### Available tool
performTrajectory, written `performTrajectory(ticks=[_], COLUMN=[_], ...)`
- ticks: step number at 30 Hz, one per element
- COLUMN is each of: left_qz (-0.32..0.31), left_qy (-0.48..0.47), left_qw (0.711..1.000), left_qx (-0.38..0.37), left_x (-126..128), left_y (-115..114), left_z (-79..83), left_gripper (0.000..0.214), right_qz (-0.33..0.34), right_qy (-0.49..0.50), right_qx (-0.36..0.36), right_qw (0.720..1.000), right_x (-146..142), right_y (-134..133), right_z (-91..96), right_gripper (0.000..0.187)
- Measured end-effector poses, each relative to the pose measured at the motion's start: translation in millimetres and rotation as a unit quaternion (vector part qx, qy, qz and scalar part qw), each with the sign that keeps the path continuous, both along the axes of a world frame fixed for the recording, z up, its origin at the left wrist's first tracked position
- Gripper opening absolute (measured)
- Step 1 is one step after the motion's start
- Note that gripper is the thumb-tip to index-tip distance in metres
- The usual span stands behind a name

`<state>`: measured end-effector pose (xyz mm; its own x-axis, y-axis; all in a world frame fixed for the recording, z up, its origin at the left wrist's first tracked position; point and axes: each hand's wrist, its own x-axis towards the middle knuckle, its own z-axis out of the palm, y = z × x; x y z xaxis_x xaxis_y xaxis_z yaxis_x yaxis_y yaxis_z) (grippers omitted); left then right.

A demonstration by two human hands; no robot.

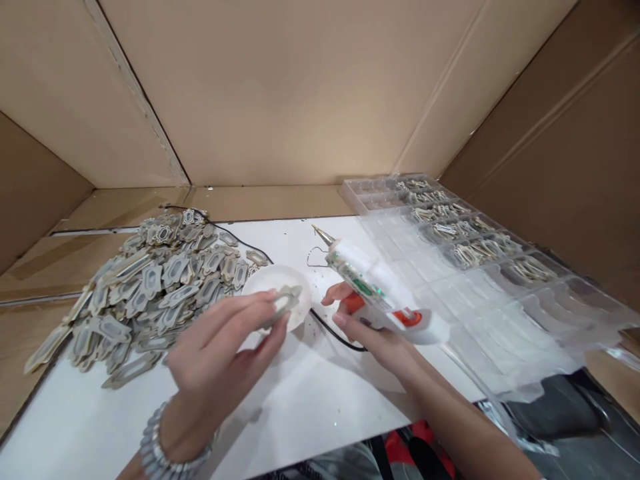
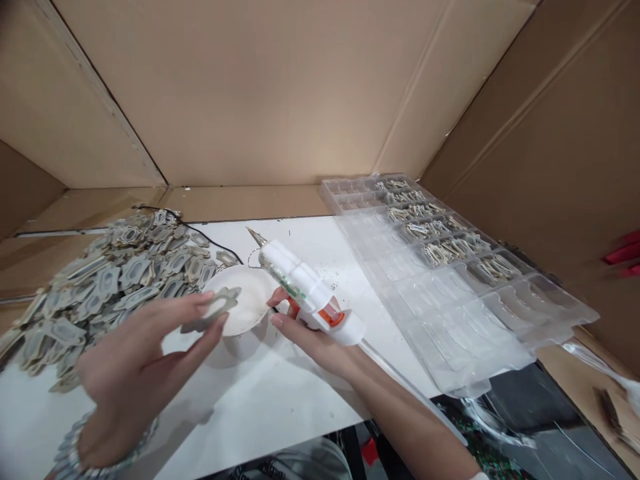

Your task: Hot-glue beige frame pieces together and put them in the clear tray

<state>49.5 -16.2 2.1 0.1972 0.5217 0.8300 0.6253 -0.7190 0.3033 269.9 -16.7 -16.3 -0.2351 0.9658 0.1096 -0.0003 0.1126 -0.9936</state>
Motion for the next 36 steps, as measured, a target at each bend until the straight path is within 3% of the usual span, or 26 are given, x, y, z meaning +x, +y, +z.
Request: performTrajectory(ticks=[4, 8, 14, 22, 36], left_qz=[0.112, 0.125, 0.121, 0.098, 0.091], left_qy=[0.091, 0.105, 0.104, 0.106, 0.122], left_qw=[0.987, 0.982, 0.98, 0.982, 0.977], left_qx=[0.075, 0.099, 0.12, 0.126, 0.152], left_x=[-16.0, -20.3, -20.0, -17.0, -18.7], left_y=[7.7, 7.3, 4.8, 5.7, 7.9], left_z=[6.9, 8.2, 8.1, 7.8, 5.0], left_gripper=[0.031, 0.028, 0.03, 0.03, 0.028], right_qz=[-0.046, 0.013, 0.031, 0.027, 0.032], right_qy=[-0.099, -0.12, -0.14, -0.176, -0.177], right_qx=[0.153, 0.227, 0.218, 0.15, 0.18], right_qw=[0.982, 0.966, 0.965, 0.973, 0.967], right_x=[-0.2, -2.2, -2.9, -3.8, -3.2], right_y=[0.6, 1.4, 2.6, -4.4, 2.4], right_z=[-3.9, -10.8, -15.3, 6.5, -9.3], right_gripper=[0.009, 0.009, 0.016, 0.005, 0.007])
